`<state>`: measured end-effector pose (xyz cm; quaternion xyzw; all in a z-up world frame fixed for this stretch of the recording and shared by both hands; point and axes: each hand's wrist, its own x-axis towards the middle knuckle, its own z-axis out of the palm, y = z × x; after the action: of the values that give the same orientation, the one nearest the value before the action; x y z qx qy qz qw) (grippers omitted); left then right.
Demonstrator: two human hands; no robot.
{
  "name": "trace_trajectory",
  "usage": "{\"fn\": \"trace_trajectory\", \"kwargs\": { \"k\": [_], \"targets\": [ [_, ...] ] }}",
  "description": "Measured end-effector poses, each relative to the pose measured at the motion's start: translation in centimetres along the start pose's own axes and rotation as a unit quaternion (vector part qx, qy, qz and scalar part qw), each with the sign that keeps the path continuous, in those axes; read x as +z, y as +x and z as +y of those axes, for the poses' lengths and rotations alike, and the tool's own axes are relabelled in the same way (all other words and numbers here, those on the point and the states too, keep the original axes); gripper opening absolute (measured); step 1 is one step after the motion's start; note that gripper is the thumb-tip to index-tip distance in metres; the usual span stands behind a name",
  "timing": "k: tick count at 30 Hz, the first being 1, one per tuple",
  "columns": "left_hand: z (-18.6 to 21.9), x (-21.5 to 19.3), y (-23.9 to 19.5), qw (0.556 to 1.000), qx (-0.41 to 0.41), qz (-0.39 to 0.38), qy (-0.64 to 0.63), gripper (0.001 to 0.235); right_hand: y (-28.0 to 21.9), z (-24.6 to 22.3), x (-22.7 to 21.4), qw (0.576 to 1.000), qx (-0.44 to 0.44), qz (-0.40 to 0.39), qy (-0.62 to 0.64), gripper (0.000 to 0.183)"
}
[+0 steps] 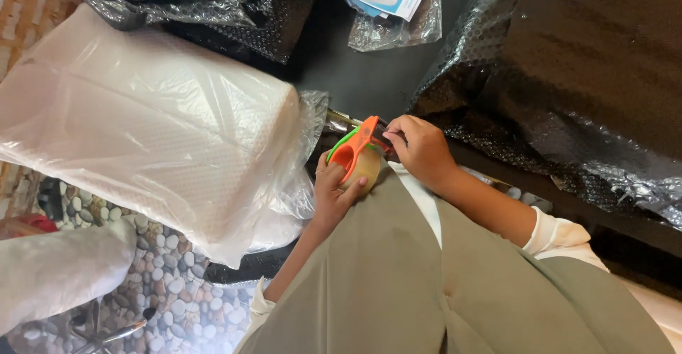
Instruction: The person wraps a rectangular item in black bubble wrap, folds the edges, and secures them with clear tape using a handheld dispenser. They then use a feather duster to wipe the surface of the wrapped package.
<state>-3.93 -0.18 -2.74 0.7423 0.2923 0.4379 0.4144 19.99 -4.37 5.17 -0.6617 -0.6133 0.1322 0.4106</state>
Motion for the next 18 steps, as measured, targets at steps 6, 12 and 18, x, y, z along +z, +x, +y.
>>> {"fn": "trace_trajectory", "kwargs": {
  "k": [6, 12, 18],
  "targets": [
    [-0.9, 1.0, -1.7, 0.993, -0.082, 0.043, 0.075, 0.052, 0.1, -1.7, -1.3, 0.979, 0.106, -0.144, 0.098, 0.016],
    [2.7, 1.6, -0.8, 0.988, -0.151, 0.031, 0.007, 0.046, 2.1, -1.5, -3.8, 0.955, 0.17, -0.153, 0.19, 0.012],
    [4.7, 1.1, -0.7, 0.978, -0.2, -0.055, -0.02, 0.042, 1.5, -0.3, -3.6, 0.936, 0.228, -0.162, 0.213, 0.02]
  ]
}}
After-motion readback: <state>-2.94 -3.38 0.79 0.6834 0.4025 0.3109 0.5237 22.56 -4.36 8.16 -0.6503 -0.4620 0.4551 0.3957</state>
